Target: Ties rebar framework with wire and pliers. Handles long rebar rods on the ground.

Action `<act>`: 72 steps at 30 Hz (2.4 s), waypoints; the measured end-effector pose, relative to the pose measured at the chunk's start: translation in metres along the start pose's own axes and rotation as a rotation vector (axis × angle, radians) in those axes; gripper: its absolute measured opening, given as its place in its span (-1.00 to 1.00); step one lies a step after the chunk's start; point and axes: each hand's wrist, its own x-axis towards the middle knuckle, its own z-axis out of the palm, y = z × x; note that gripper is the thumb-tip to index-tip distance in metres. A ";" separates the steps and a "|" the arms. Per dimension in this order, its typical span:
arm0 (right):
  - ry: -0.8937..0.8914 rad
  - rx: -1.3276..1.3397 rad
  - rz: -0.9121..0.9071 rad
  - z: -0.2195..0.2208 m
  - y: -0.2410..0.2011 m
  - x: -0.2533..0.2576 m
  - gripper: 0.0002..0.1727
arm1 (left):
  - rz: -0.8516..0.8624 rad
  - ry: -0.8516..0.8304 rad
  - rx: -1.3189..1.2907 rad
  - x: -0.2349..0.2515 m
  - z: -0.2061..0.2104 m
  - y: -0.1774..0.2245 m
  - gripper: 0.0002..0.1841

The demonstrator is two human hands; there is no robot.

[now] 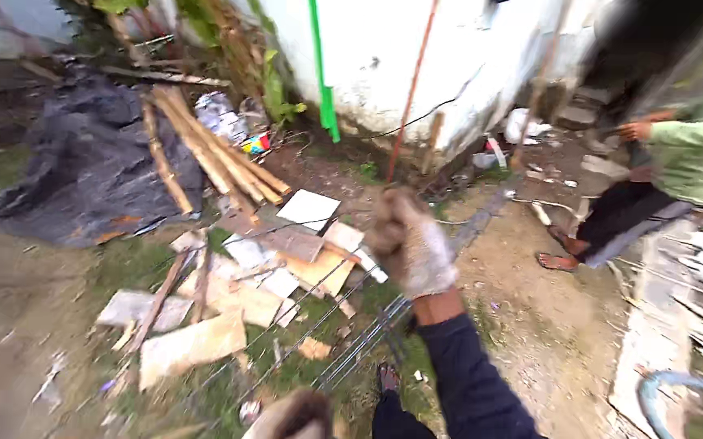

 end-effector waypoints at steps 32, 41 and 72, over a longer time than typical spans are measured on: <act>-0.060 0.400 -0.182 -0.026 -0.054 0.042 -0.54 | 0.123 0.080 -0.893 0.008 0.034 -0.011 -0.63; -0.087 0.438 -0.178 -0.024 -0.059 0.043 -0.53 | 0.082 0.185 -0.790 0.012 0.037 -0.008 -0.71; -0.021 0.193 -0.041 0.009 -0.026 0.024 -0.65 | 0.158 0.265 -0.256 0.066 0.046 0.058 -0.73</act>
